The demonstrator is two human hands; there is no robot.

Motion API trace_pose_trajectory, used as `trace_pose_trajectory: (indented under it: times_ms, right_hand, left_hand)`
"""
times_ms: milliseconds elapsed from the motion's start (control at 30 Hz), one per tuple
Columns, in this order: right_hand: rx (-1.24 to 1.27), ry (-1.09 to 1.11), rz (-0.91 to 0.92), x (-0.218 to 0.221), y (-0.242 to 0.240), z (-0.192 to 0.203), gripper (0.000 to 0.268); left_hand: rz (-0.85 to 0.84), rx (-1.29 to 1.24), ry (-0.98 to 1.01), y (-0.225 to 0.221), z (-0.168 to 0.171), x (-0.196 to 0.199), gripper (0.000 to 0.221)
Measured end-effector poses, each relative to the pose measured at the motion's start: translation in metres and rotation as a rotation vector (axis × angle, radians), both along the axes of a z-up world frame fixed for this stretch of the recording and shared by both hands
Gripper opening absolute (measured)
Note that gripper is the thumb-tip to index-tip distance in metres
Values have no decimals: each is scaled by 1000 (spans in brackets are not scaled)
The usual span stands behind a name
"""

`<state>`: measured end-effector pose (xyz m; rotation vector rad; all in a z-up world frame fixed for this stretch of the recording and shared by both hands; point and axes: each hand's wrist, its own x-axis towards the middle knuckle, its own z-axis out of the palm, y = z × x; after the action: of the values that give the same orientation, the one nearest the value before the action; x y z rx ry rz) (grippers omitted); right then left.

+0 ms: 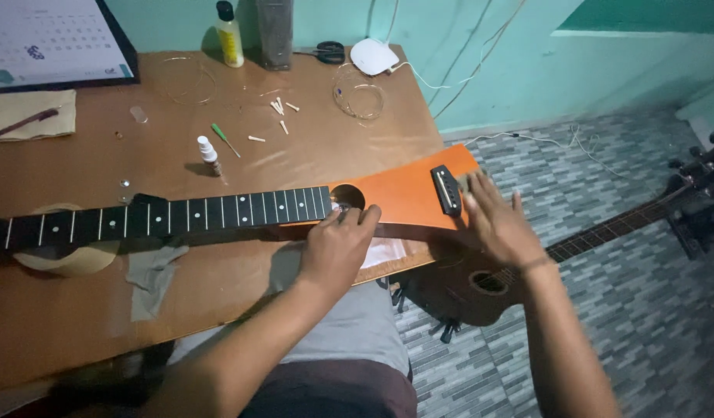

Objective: Polishing the body, neck, and headstock of a guitar using a cloth on a repair bench.

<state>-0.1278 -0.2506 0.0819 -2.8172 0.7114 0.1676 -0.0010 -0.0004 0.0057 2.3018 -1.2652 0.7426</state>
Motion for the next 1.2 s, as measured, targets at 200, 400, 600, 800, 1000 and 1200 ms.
trace_pose_trajectory:
  times_ms: [200, 400, 600, 800, 1000, 1200]
  right_hand:
    - [103, -77, 259, 85, -60, -21, 65]
    - [104, -99, 279, 62, -30, 5, 62]
    - [0, -72, -20, -18, 27, -4, 66]
    - [-257, -463, -38, -52, 93, -96, 62]
    - [-407, -545, 225, 3, 132, -128, 72]
    - [-105, -463, 339, 61, 188, -76, 72]
  left_hand:
    - [-20, -19, 88, 4, 14, -4, 22]
    - [25, -36, -10, 2, 2, 0, 24]
    - [11, -30, 25, 2, 1, 0, 29]
    - [-58, -12, 109, 1, -2, 0, 35]
    - [-9, -82, 278, 56, 60, 36, 20]
    - [192, 244, 530, 139, 91, 72, 54]
